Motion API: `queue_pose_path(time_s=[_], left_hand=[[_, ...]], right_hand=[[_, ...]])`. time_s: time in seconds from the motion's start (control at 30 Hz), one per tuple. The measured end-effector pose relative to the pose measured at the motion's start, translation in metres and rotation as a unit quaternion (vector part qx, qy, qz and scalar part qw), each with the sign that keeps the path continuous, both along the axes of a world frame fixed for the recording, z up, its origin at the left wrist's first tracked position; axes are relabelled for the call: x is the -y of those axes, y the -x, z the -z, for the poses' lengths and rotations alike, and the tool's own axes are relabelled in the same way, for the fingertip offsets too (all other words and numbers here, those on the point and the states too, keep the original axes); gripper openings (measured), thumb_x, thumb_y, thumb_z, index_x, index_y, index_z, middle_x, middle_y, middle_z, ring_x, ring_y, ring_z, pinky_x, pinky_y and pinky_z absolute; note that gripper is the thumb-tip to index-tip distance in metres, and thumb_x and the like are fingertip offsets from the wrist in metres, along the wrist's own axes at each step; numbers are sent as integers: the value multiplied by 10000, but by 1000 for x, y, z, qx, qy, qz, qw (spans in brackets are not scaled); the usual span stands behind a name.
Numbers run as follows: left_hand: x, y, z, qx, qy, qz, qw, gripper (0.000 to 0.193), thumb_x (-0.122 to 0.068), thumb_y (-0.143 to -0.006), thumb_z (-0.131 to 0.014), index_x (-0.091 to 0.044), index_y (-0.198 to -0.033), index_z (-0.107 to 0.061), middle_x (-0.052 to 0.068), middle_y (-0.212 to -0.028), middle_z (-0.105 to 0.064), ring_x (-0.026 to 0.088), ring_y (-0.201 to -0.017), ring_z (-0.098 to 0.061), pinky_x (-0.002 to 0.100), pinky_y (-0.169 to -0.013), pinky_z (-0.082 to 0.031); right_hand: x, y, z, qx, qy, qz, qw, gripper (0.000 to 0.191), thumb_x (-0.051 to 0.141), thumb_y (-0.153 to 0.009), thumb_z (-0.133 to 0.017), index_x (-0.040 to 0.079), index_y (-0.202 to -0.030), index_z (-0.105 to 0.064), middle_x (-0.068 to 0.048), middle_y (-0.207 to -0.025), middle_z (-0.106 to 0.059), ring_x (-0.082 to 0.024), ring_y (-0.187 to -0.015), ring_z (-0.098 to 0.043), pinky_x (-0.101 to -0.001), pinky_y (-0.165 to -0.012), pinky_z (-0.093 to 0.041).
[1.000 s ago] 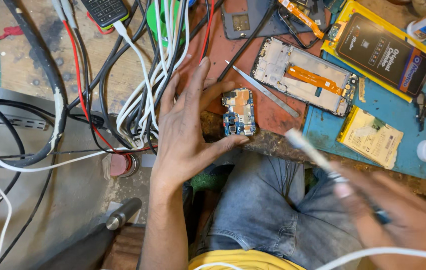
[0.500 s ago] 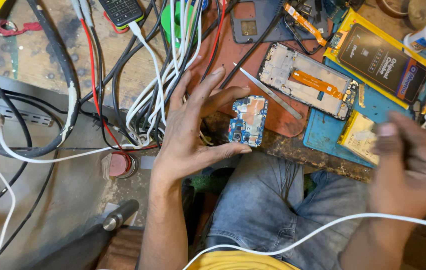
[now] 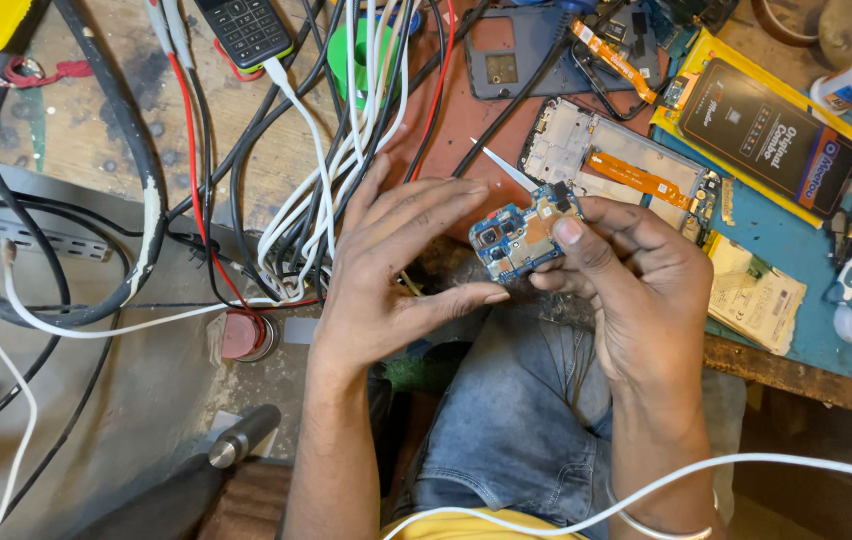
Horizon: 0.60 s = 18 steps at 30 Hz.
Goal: The person works on a disassembled smartphone at a cluttered repair bench. They probe the exposed motherboard with multimeter test leads, clean the board with a brush, reposition the board and flex cable, then place the phone body over the board and press the powered screen to test it.
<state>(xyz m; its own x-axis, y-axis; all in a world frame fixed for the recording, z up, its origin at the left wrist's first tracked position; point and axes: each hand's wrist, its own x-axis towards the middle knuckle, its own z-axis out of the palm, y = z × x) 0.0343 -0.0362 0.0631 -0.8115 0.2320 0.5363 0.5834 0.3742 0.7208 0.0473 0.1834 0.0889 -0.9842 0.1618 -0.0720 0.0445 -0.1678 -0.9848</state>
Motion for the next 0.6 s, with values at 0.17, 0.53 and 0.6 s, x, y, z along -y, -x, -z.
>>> queue_pose_path(time_s=[0.17, 0.53, 0.6], left_hand=[[-2, 4, 5, -3, -10, -14, 1000, 635, -333, -768, -917, -119, -1325, -700, 30, -1241, -733, 221, -1237, -664, 523, -1298, -301], [0, 4, 4, -2, -19, -9, 1000, 624, -295, -767, -917, -101, -1320, -701, 55, -1217, -738, 246, -1222, -661, 536, -1291, -314], [1, 4, -3, -5, -13, -12, 1000, 631, -274, -756, -918, -70, -1311, -698, 84, -1216, -735, 255, -1219, -658, 534, -1275, -324]], right_hand=[[5, -3, -5, -25, 1, 15, 1000, 168, -23, -962, -721, -78, -1105, -652, -204, -1010, -747, -218, -836, -758, -354, -706, -672], [7, -5, -9, -41, -24, 16, 999, 187, -36, -967, -715, -90, -1123, -627, -224, -1002, -744, -224, -834, -759, -335, -675, -659], [9, -4, -7, -40, -42, 26, 998, 220, -26, -957, -724, -88, -1144, -627, -214, -993, -750, -208, -810, -754, -318, -667, -645]])
